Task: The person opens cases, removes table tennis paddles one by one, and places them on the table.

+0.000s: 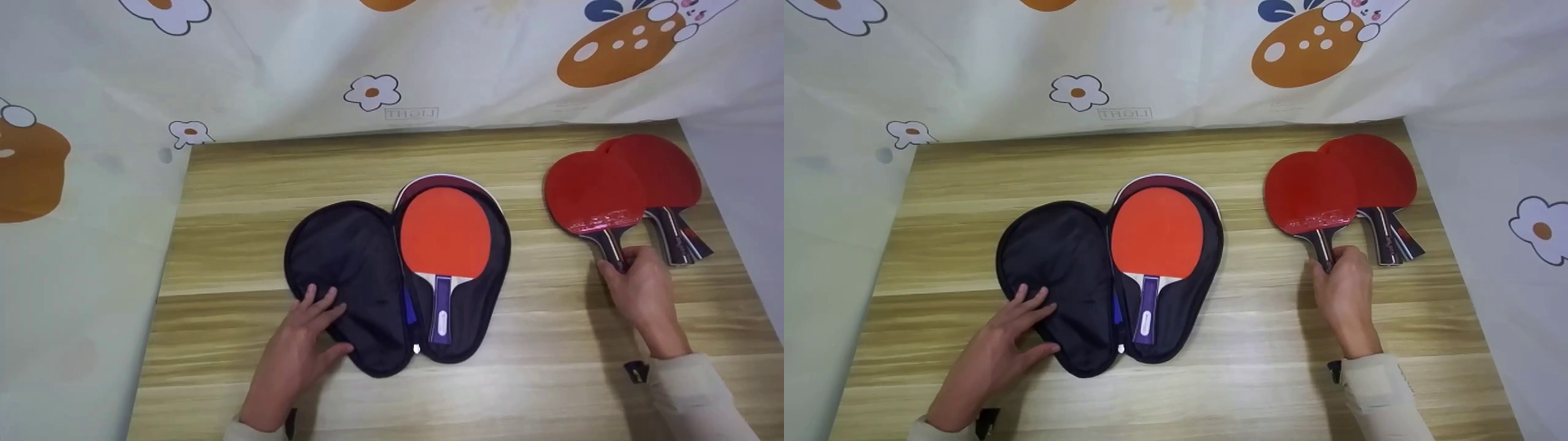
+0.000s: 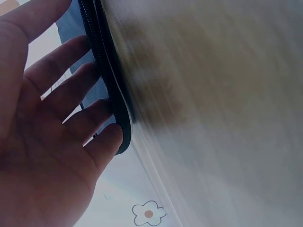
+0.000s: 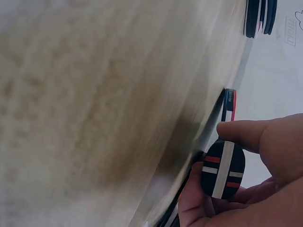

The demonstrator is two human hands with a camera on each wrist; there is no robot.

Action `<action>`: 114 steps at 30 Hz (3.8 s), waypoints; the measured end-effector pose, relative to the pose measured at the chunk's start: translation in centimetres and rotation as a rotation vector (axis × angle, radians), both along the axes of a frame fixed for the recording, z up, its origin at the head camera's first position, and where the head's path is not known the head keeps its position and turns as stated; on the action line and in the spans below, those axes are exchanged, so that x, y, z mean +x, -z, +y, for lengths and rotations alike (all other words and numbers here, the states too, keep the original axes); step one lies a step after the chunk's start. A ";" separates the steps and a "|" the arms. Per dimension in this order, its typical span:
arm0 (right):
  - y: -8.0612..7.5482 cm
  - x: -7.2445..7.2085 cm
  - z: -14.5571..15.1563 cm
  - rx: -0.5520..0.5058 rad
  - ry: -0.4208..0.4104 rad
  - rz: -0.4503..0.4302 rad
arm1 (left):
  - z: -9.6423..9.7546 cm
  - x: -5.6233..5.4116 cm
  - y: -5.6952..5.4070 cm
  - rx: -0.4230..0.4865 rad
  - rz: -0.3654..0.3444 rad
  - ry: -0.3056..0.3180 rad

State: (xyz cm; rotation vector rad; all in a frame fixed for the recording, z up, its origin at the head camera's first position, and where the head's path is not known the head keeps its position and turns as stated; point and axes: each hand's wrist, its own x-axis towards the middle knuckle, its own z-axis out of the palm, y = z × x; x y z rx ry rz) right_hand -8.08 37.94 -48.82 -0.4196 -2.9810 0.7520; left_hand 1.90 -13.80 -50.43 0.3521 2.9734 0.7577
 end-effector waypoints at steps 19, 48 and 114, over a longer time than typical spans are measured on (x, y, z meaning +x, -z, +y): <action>-0.1 -0.2 -0.2 -0.020 0.000 0.016 | -0.1 0.0 0.2 0.004 0.020 0.010; -1.3 5.6 -16.0 -0.362 -0.317 0.199 | -0.1 0.1 0.0 0.004 0.014 0.012; -2.6 5.4 -12.2 -0.291 -0.205 0.443 | -0.1 -0.2 0.1 0.016 -0.004 -0.001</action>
